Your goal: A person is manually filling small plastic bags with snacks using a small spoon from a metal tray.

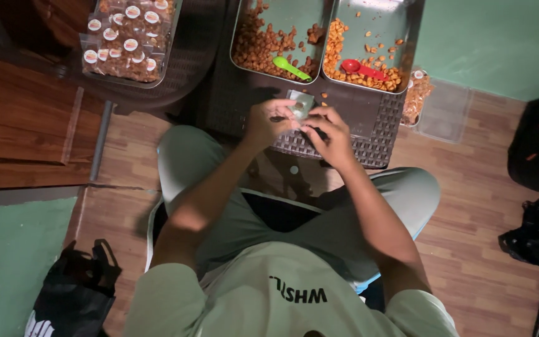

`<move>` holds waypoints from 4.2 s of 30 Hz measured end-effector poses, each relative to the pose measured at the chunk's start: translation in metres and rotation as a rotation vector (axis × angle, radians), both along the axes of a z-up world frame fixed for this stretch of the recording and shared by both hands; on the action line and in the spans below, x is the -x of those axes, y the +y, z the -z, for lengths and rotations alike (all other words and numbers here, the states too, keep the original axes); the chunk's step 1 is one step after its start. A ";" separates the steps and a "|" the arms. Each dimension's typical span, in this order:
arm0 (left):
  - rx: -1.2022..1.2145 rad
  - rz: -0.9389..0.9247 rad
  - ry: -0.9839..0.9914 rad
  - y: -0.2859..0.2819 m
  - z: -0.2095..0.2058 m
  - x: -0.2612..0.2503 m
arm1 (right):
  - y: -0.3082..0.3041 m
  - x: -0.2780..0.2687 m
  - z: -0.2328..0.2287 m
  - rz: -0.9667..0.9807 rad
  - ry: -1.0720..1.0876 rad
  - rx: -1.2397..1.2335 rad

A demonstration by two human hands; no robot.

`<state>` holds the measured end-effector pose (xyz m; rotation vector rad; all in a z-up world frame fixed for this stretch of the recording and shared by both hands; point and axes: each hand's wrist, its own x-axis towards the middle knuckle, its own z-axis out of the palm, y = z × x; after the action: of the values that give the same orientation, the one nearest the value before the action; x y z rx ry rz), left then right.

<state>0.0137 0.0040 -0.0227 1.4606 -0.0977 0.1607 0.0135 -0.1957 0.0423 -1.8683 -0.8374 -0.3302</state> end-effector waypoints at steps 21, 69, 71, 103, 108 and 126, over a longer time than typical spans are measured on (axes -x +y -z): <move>-0.837 -0.293 -0.790 0.006 -0.014 0.001 | -0.002 -0.015 0.037 0.192 -0.732 0.344; -0.828 0.033 -0.669 0.030 -0.028 0.005 | 0.005 -0.001 0.026 -0.032 -0.363 0.238; -0.811 0.023 -0.671 0.029 -0.032 0.004 | 0.004 -0.002 0.029 -0.028 -0.363 0.242; -0.715 0.153 -0.794 0.000 -0.077 -0.070 | -0.017 -0.026 0.002 0.159 -0.061 0.153; -0.645 0.191 -0.739 -0.004 -0.088 -0.100 | -0.036 -0.070 -0.019 0.202 -0.059 0.191; 0.677 0.248 0.356 0.014 -0.026 -0.164 | -0.104 -0.175 -0.012 0.428 0.327 1.192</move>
<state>0.1776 0.0184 0.0031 0.7736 0.0635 -0.2523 0.1885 -0.2994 0.0544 -3.1037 -0.3779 0.3160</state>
